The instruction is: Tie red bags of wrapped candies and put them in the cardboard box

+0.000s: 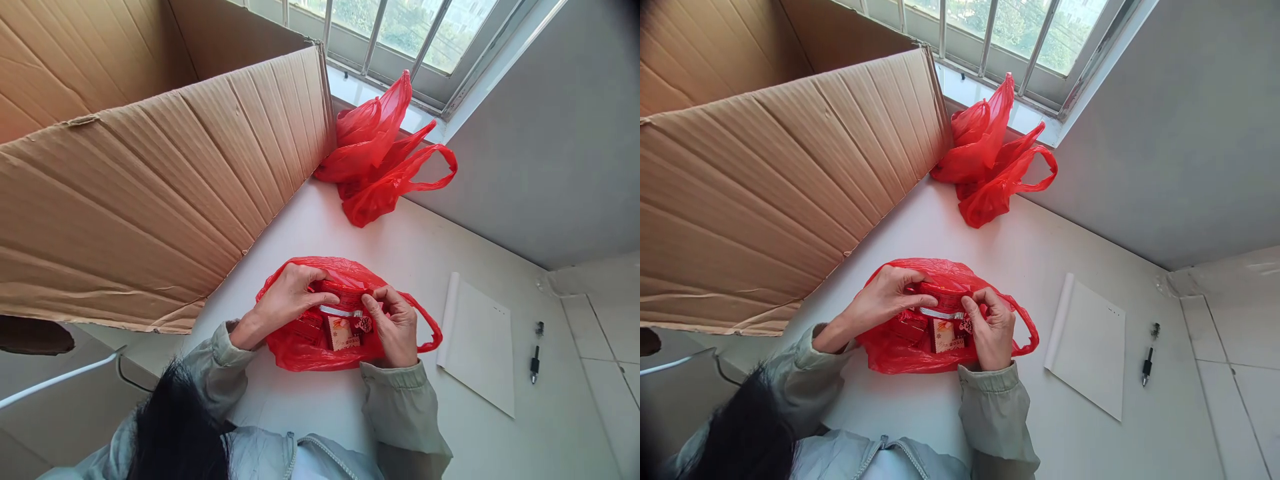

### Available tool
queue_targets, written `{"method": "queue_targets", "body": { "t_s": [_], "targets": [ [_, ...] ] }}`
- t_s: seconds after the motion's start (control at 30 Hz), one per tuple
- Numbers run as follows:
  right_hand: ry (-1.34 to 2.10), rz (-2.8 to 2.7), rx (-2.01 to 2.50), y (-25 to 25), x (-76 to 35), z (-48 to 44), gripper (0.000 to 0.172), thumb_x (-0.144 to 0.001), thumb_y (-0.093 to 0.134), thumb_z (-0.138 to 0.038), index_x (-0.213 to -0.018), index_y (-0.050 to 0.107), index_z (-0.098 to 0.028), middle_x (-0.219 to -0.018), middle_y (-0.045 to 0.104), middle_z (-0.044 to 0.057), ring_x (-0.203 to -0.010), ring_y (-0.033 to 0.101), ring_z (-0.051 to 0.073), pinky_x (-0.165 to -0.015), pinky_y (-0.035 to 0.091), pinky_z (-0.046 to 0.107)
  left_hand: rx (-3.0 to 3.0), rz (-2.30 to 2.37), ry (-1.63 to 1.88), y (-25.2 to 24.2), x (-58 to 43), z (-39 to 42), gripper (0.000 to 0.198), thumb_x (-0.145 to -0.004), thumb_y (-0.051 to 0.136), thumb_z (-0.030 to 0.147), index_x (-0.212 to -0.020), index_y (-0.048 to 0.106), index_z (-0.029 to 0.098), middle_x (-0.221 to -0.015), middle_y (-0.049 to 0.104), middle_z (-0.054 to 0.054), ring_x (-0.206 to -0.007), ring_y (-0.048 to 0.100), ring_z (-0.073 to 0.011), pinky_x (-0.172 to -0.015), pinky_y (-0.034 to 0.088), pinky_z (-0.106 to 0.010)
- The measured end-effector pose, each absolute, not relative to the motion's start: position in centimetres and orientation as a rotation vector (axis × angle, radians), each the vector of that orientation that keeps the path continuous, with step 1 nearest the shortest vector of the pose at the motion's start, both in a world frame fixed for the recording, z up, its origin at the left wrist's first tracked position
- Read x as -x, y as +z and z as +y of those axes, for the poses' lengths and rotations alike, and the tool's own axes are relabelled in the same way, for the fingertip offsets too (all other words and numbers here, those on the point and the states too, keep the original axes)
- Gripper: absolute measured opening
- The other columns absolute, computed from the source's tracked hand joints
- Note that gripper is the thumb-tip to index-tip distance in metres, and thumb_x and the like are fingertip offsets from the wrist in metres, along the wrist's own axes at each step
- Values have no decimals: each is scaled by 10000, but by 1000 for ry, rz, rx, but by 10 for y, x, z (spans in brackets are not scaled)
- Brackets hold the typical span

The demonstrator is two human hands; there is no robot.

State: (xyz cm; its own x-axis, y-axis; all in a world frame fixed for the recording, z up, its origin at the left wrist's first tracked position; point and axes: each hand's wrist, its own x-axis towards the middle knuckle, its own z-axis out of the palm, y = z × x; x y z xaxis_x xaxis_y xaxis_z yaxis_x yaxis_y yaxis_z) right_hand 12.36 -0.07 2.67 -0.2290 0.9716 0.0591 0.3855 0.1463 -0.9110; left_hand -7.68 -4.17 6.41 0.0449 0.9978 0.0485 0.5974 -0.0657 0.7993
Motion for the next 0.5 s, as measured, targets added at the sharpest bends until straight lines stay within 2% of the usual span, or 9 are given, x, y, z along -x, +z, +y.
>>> {"method": "queue_targets", "body": {
  "t_s": [0.17, 0.27, 0.33, 0.4, 0.5],
  "targets": [
    [1062, -1763, 1302, 31, -119, -4, 281, -880, 538, -444, -743, 502, -202, -660, 492, -53, -584, 436, 100, -565, 363, 236, -1804, 1572, 839, 61, 79, -44, 129, -792, 692, 263, -789, 633, 148, -703, 625, 47, -632, 536, -103, -596, 383, -205],
    [1013, -1843, 1200, 37, -118, -4, 201, -864, 585, -407, -849, 549, -210, -754, 596, -38, -637, 531, 112, -622, 434, 246, -1829, 1665, 902, 58, 78, -44, 14, -815, 639, 154, -805, 637, 145, -740, 661, 21, -673, 580, -124, -641, 403, -224],
    [971, -1948, 1101, 40, -117, -1, 282, -798, 682, -372, -1004, 569, -216, -912, 665, -11, -727, 601, 129, -692, 483, 262, -1859, 1703, 939, 57, 78, -42, 46, -824, 614, 114, -826, 642, 152, -777, 681, 10, -700, 600, -132, -661, 410, -233],
    [852, -2049, 1024, 39, -116, 1, 355, -763, 725, -314, -1072, 580, -216, -996, 686, 9, -808, 632, 148, -740, 503, 274, -1916, 1698, 945, 57, 76, -41, 76, -826, 609, 100, -843, 643, 166, -805, 695, 11, -723, 616, -137, -676, 419, -236],
    [607, -2102, 972, 35, -117, 4, 125, -826, 646, -226, -949, 628, -209, -885, 697, 3, -787, 636, 149, -715, 502, 269, -2007, 1678, 930, 57, 74, -40, 137, -845, 586, 93, -928, 636, 190, -888, 707, 10, -798, 641, -147, -720, 438, -241]
  ]
}}
